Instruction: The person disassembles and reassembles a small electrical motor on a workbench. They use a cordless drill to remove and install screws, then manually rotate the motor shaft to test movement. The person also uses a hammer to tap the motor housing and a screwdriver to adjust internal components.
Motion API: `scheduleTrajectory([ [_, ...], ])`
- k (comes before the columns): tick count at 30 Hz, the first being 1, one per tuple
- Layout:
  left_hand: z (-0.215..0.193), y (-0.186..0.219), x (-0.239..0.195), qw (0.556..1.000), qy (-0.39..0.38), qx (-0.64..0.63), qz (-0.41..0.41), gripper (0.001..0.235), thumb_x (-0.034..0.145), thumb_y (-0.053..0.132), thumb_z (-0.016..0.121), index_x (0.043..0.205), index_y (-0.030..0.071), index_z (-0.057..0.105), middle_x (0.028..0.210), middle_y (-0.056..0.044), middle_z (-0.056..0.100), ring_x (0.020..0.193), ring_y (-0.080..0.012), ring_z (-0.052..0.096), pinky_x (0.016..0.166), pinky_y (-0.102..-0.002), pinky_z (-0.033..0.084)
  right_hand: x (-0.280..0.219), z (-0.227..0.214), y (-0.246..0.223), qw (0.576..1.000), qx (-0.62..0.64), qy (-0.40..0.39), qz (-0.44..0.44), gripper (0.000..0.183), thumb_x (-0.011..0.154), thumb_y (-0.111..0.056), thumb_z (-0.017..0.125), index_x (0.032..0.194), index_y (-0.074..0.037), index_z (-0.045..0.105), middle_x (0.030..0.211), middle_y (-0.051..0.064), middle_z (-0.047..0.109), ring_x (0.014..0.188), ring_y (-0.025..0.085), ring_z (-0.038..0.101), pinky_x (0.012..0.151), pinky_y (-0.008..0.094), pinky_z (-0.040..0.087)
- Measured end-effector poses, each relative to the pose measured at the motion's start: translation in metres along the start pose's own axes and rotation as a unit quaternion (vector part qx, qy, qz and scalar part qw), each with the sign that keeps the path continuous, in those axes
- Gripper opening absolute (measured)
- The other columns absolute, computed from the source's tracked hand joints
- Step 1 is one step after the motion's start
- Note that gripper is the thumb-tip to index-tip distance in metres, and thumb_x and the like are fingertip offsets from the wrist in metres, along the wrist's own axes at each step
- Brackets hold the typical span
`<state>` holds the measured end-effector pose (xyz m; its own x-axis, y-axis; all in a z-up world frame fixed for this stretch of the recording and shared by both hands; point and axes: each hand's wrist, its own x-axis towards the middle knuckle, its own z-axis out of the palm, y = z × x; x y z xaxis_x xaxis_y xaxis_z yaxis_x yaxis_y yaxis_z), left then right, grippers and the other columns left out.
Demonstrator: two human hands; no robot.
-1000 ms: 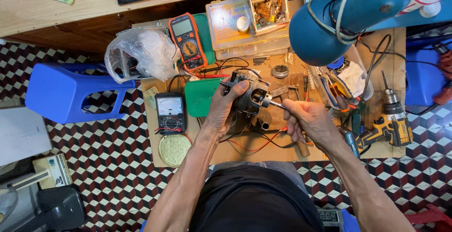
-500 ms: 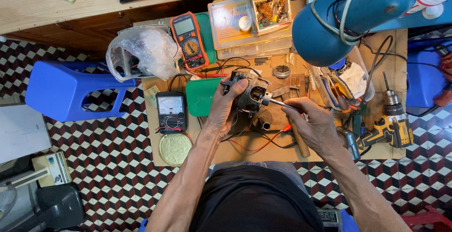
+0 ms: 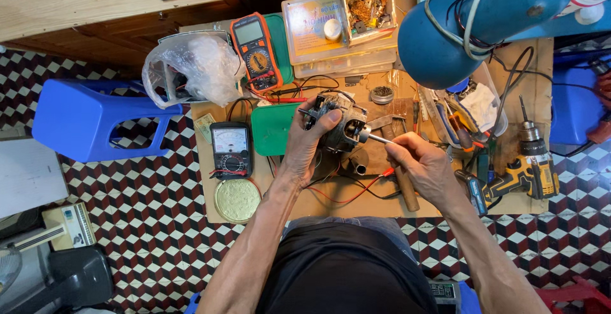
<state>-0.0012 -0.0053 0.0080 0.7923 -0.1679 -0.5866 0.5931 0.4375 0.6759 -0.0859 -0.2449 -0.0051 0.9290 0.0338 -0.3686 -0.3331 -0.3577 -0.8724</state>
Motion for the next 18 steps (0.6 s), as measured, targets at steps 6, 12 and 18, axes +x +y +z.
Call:
scheduleTrajectory([
  [6, 0.004, -0.001, -0.006, 0.996, 0.000, 0.076, 0.045, 0.099, 0.068, 0.037, 0.091, 0.146, 0.004, 0.041, 0.116, -0.012, 0.061, 0.104, -0.0174, 0.068, 0.090, -0.031, 0.061, 0.008, 0.000, 0.039, 0.961, 0.249, -0.083, 0.089, 0.051, 0.111, -0.042, 0.048, 0.084, -0.002, 0.064, 0.071, 0.010, 0.066, 0.060, 0.015, 0.062, 0.055, 0.027, 0.053],
  [12, 0.009, -0.003, -0.004, 0.995, 0.007, 0.085, 0.044, 0.101, 0.067, 0.039, 0.091, 0.147, 0.004, 0.041, 0.115, -0.011, 0.060, 0.102, -0.0173, 0.067, 0.089, -0.031, 0.060, 0.004, 0.008, 0.039, 0.950, 0.291, -0.036, 0.111, 0.048, 0.103, -0.046, 0.040, 0.094, -0.005, 0.063, 0.075, 0.007, 0.066, 0.063, 0.012, 0.063, 0.055, 0.025, 0.051],
  [18, 0.012, -0.007, -0.002, 0.996, 0.000, 0.081, 0.036, 0.101, 0.067, 0.039, 0.090, 0.147, 0.005, 0.039, 0.115, -0.012, 0.060, 0.102, -0.0184, 0.068, 0.088, -0.032, 0.062, 0.003, 0.008, 0.016, 0.955, 0.282, -0.024, 0.092, 0.037, 0.108, -0.038, 0.047, 0.096, -0.005, 0.060, 0.079, 0.007, 0.064, 0.070, 0.012, 0.059, 0.062, 0.025, 0.049],
])
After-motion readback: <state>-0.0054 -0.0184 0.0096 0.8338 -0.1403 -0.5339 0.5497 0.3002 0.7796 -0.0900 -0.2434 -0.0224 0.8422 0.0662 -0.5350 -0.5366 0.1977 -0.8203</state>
